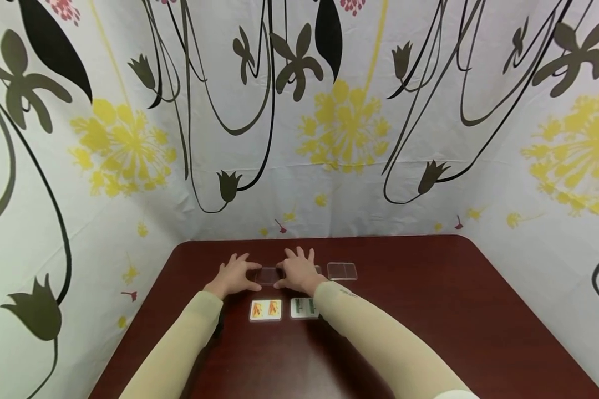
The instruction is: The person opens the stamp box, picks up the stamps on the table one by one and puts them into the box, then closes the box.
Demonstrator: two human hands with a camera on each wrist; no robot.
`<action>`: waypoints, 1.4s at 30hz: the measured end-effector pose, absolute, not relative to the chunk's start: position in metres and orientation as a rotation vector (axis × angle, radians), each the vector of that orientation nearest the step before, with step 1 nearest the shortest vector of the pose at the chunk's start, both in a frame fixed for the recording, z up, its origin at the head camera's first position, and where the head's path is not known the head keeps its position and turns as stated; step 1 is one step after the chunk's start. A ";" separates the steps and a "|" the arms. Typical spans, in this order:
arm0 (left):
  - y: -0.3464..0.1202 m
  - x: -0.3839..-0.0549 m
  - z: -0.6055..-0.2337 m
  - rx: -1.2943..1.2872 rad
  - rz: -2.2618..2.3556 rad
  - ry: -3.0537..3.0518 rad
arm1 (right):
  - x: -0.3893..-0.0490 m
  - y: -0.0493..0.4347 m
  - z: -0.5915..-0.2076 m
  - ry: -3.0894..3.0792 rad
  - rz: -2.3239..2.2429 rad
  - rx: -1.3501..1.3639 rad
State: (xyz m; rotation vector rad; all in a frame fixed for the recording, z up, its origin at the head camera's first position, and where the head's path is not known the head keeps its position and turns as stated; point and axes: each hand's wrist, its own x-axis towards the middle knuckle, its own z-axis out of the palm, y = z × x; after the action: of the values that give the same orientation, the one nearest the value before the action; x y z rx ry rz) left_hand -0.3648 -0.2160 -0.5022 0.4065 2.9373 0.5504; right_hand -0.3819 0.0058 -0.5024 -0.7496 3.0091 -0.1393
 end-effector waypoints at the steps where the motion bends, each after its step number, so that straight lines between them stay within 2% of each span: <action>1: -0.215 -0.365 -0.503 0.411 0.563 2.946 | -0.383 0.006 -0.504 3.015 -0.161 -0.744; 15: -0.214 -0.358 -0.511 0.450 0.578 2.981 | -0.379 0.003 -0.522 3.042 -0.171 -0.815; 25: -0.217 -0.360 -0.513 0.543 0.560 2.977 | -0.380 0.007 -0.514 3.019 0.173 -1.100; 31: -0.217 -0.360 -0.515 0.602 0.541 2.971 | -0.378 0.009 -0.507 2.976 0.404 -1.154; 42: -0.221 -0.353 -0.497 0.669 0.525 2.956 | -0.375 0.011 -0.494 2.986 0.408 -1.237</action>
State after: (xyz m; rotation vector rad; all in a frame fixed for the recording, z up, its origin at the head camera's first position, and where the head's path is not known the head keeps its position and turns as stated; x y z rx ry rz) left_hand -0.3531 -0.2213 -0.4974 0.6689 2.9563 0.5253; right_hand -0.3749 0.0108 -0.4936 -1.2369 2.9857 0.4083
